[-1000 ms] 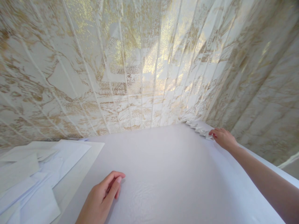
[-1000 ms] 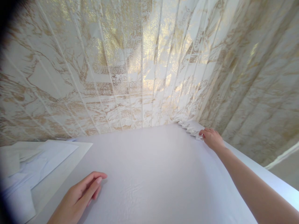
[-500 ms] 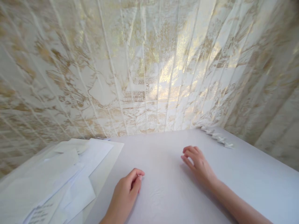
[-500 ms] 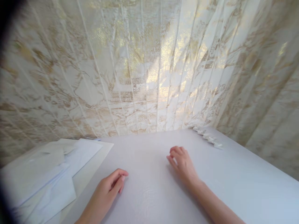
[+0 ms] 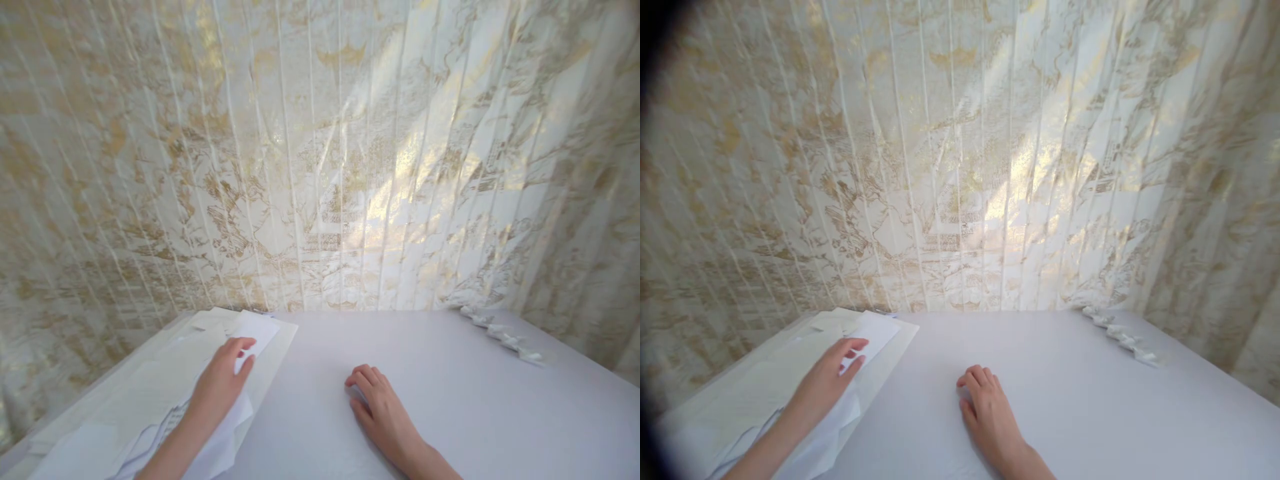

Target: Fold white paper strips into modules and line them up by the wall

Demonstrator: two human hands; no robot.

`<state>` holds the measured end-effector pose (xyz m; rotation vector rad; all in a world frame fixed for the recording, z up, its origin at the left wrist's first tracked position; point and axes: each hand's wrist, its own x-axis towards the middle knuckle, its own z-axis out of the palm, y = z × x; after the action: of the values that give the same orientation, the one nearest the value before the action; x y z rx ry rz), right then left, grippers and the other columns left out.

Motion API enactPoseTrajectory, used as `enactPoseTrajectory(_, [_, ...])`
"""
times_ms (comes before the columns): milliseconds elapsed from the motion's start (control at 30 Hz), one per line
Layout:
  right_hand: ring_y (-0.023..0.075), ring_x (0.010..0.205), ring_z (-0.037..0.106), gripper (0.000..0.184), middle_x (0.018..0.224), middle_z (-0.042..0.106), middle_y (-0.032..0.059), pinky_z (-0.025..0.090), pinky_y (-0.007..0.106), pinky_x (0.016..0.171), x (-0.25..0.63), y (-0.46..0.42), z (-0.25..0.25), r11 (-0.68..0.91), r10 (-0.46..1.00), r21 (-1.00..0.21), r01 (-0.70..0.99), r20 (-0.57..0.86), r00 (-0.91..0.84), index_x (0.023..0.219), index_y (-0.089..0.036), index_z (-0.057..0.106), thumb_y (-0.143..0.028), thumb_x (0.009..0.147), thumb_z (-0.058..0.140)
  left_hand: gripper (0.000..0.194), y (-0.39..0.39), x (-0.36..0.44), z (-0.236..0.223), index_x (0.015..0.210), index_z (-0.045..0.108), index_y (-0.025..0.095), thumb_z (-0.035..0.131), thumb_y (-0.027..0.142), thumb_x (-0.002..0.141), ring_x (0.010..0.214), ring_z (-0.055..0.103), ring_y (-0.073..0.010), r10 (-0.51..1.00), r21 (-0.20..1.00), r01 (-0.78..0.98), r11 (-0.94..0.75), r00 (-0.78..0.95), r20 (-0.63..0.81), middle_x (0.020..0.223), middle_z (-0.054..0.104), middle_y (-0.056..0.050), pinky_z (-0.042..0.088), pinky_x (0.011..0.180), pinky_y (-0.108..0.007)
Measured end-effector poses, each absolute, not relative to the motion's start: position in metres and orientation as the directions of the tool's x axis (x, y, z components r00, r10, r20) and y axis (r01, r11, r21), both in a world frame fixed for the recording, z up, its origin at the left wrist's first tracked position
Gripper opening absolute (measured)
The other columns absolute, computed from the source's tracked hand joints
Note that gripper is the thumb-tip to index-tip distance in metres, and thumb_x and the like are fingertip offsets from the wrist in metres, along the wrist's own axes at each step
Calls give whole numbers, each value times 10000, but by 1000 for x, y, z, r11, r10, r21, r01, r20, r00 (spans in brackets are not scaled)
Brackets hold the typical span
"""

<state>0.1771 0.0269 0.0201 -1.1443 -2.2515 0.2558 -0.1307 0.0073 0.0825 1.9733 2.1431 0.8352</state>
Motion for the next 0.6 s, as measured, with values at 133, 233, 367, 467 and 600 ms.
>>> enactPoseTrajectory(133, [250, 939, 566, 384, 1031, 622, 65, 469, 405, 844, 180, 30, 15, 614, 783, -428, 663, 433, -446, 995, -215, 591, 38, 746, 446, 617, -23, -208, 87, 1299, 474, -14, 341, 394, 856, 1223, 479, -447, 899, 252, 934, 251, -322, 297, 1320, 521, -272, 345, 1026, -570])
enactPoseTrajectory(233, [254, 936, 575, 373, 1024, 628, 63, 473, 408, 837, 179, 31, 12, 630, 770, -420, 653, 447, -456, 980, -220, 600, 27, 749, 443, 737, -49, -235, 72, 1296, 480, -80, 399, 452, 793, 1149, 512, -529, 882, 176, 909, 378, -412, 231, 1274, 553, -337, 371, 938, -641])
enactPoseTrajectory(367, [256, 912, 597, 345, 1011, 636, 60, 485, 408, 817, 180, 32, 10, 648, 753, -397, 650, 463, -468, 967, -228, 606, 5, 768, 446, 747, -63, -247, 54, 1311, 523, 7, 390, 528, 792, 1173, 564, -419, 896, 167, 904, 394, -418, 149, 1308, 602, -232, 441, 954, -514])
enactPoseTrajectory(467, [258, 914, 610, 325, 1005, 641, 59, 490, 414, 826, 182, 31, 9, 656, 743, -378, 653, 474, -472, 958, -231, 608, -10, 778, 452, 671, -64, -250, 54, 1313, 531, 59, 391, 491, 819, 1188, 583, -354, 903, 180, 905, 386, -411, 129, 1328, 613, -181, 451, 968, -452])
enactPoseTrajectory(600, [249, 904, 619, 308, 998, 645, 60, 501, 416, 829, 185, 28, 8, 659, 736, -357, 662, 488, -470, 952, -227, 604, -22, 790, 440, 472, -66, -251, 59, 1228, 581, 82, 410, 352, 881, 1084, 659, -301, 902, 204, 900, 385, -414, 121, 1227, 681, -170, 477, 921, -434])
